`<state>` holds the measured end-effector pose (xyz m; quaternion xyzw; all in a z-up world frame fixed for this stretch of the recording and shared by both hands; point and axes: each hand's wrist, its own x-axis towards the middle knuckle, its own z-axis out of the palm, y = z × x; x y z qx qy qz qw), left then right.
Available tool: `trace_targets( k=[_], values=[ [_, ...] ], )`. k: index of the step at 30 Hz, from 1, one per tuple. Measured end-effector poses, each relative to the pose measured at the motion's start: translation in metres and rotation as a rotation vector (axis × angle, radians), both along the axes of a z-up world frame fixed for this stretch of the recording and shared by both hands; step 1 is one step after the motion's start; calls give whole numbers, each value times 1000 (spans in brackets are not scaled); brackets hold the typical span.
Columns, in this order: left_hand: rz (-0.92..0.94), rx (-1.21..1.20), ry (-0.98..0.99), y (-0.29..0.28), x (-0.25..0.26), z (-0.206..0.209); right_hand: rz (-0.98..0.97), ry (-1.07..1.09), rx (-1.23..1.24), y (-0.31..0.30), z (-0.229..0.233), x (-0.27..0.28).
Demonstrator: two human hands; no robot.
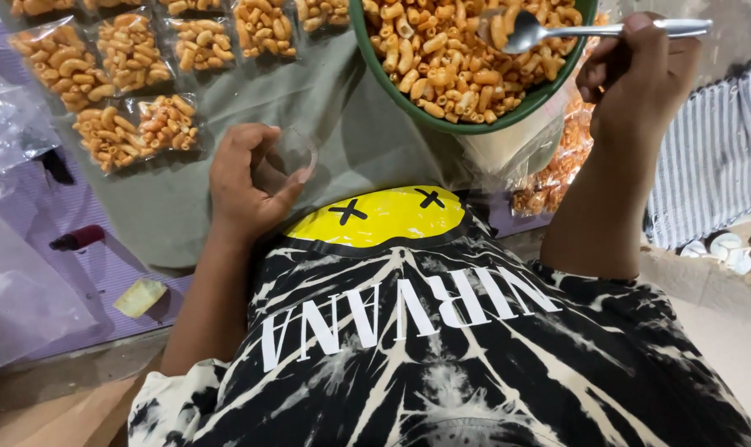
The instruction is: Filling small plastic bags with macaroni-style snacks using a spoon and hands.
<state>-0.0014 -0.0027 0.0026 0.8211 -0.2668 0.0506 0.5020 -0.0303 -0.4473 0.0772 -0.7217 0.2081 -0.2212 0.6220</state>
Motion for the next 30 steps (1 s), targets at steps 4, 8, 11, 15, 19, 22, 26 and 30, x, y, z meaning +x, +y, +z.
trace_targets(
  k=[4, 8, 11, 15, 19, 22, 26, 30],
  values=[
    [28, 6, 8, 0, -1, 3, -2, -105, 79, 16, 6, -1],
    [43, 6, 48, 1, -2, 8, 170, -116, 34, 58, 26, -6],
    [20, 5, -13, 2, 2, 9, 256, -102, -87, 94, 37, -2],
    [10, 20, 18, 4, -1, 6, 464, -69, -206, 117, 27, 1],
    [-6, -51, 6, 7, 0, 9, 598, -81, -334, 153, 28, 6],
    [-9, -32, 4, 6, 0, 1, 681, -147, -526, 160, 9, 8],
    [-18, -4, 36, 8, -1, -7, 848, -372, -825, 177, 17, 16],
    [-15, 6, 14, 7, 0, -8, 951, -605, -927, 177, 25, 21]
  ],
)
